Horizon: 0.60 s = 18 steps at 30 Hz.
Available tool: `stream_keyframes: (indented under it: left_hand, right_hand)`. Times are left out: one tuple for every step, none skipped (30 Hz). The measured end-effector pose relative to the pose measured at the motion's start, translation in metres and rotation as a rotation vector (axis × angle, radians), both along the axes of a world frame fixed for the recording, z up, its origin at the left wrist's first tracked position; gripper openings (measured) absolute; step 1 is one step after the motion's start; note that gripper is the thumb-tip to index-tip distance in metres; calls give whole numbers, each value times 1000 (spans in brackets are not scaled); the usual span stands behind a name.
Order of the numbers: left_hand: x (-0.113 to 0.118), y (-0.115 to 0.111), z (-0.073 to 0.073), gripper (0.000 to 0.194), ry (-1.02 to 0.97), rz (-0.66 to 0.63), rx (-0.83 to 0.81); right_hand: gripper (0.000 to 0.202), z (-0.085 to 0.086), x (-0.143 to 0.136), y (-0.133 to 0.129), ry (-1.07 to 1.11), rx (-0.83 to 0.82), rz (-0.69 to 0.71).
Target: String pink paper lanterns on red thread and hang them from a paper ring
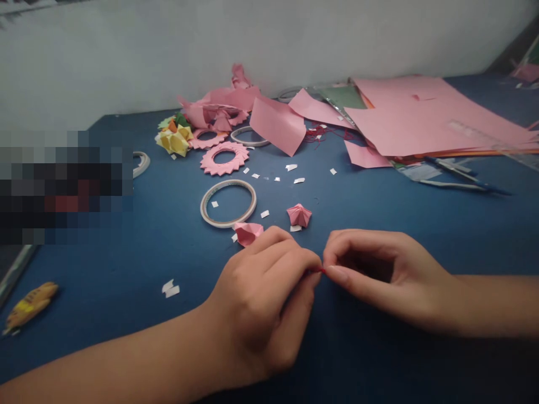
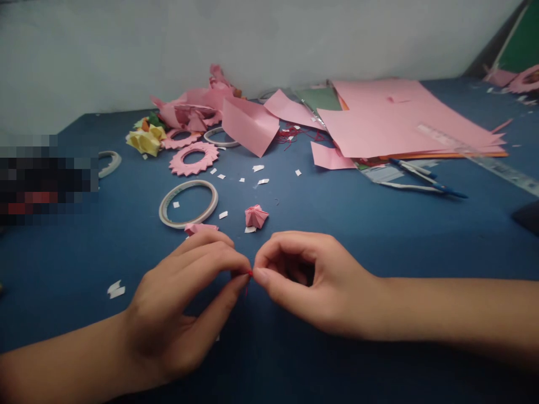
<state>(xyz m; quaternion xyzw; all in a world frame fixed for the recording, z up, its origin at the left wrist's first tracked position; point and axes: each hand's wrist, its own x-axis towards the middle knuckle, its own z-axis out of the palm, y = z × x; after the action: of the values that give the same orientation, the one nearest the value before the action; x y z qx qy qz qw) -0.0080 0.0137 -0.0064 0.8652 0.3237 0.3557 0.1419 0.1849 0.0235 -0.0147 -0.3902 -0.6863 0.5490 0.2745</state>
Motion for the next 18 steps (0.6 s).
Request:
stream_keyframes:
  left_hand:
    - [0, 0, 1, 13, -21, 15, -73]
    - [1, 0, 2, 13, -39, 33, -154]
    - [1, 0, 3, 13, -58, 58, -237]
    - [2, 0, 4, 13, -73, 85, -325]
    - [2, 0, 6, 12, -88, 107, -416]
    - [2, 1, 7, 12, -103, 119, -511]
    - [2, 1, 8, 13, -119, 117, -607]
    - [2, 1, 9, 15, -138, 106, -690]
    - [2, 1, 10, 17, -156, 87, -754]
    - [2, 1, 11, 17, -173, 69, -790]
    - [1, 1, 11, 17, -185, 56, -804]
    - [1, 2, 12, 17, -195, 48, -804]
    - [1, 2, 12, 17, -199, 46, -803]
    - [1, 3, 12, 17, -202, 47, -806]
    - [1, 3, 12, 18, -202, 52, -816]
    - [1, 3, 12, 18, -204, 58, -834]
    - [2, 3, 12, 18, -207, 61, -855]
    - [2, 3, 11, 17, -210, 65, -875]
  right_hand:
    - [16, 1, 1, 0, 8, 14, 7]
    - [15, 1, 1, 0, 16, 36, 8]
    - [13, 1, 1, 0, 20, 64, 3]
    - [10, 0, 2, 0, 21, 102, -13]
    - [7, -1, 2, 0, 15, 147, -32]
    - [7, -2, 2, -1, 10, 203, -47]
    - [11, -4, 2, -1, 10, 269, -51]
    - [16, -5, 2, -2, 13, 338, -45]
    - [20, -6, 2, -2, 19, 402, -32]
    - [23, -7, 1, -3, 25, 452, -18]
    - [24, -8, 1, -3, 29, 484, -7]
    - [25, -8, 1, -4, 30, 501, -2]
    - [24, -9, 1, -4, 25, 506, 0]
    - [24, -9, 1, -4, 18, 509, -3]
    - [23, -9, 1, -4, 13, 517, -6]
    - [23, -8, 1, -4, 7, 531, -9]
    - [22, -8, 1, -4, 1, 552, -11]
    - [22, -7, 1, -4, -7, 576, -14]
